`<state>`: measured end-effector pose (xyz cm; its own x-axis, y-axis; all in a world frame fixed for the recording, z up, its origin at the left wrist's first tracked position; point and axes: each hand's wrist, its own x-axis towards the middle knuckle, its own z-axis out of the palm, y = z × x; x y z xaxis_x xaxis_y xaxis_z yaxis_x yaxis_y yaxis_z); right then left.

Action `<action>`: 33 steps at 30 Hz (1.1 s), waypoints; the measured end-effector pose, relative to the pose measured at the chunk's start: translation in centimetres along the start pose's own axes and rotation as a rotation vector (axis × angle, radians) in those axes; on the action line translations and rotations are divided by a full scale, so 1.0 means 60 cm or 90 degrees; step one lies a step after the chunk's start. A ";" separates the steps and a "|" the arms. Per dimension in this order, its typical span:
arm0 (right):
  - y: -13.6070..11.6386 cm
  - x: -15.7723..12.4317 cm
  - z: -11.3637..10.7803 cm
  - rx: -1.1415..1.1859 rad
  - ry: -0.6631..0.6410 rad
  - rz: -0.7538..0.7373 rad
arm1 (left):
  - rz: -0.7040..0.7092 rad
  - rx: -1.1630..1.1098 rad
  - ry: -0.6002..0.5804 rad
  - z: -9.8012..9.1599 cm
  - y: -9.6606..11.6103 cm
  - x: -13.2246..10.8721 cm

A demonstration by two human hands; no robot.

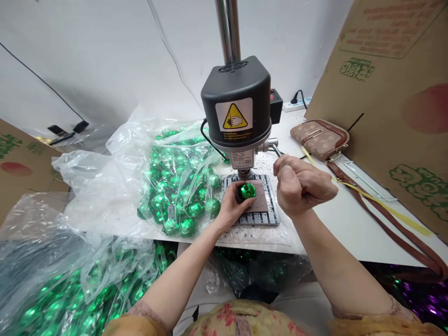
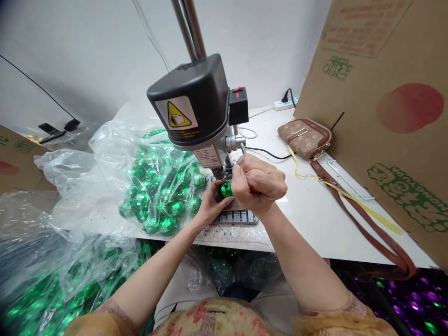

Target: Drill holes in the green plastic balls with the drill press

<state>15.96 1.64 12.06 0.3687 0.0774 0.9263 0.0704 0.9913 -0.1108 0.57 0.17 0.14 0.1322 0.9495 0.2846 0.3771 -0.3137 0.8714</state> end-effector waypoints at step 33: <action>-0.021 0.086 0.034 -0.105 0.018 0.259 | 0.129 0.272 0.015 -0.067 0.008 0.018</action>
<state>15.87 1.00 17.70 0.4218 0.4526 0.7856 0.0599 0.8507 -0.5223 -2.80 1.08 2.49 0.2240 0.8669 0.4453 0.6899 -0.4638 0.5558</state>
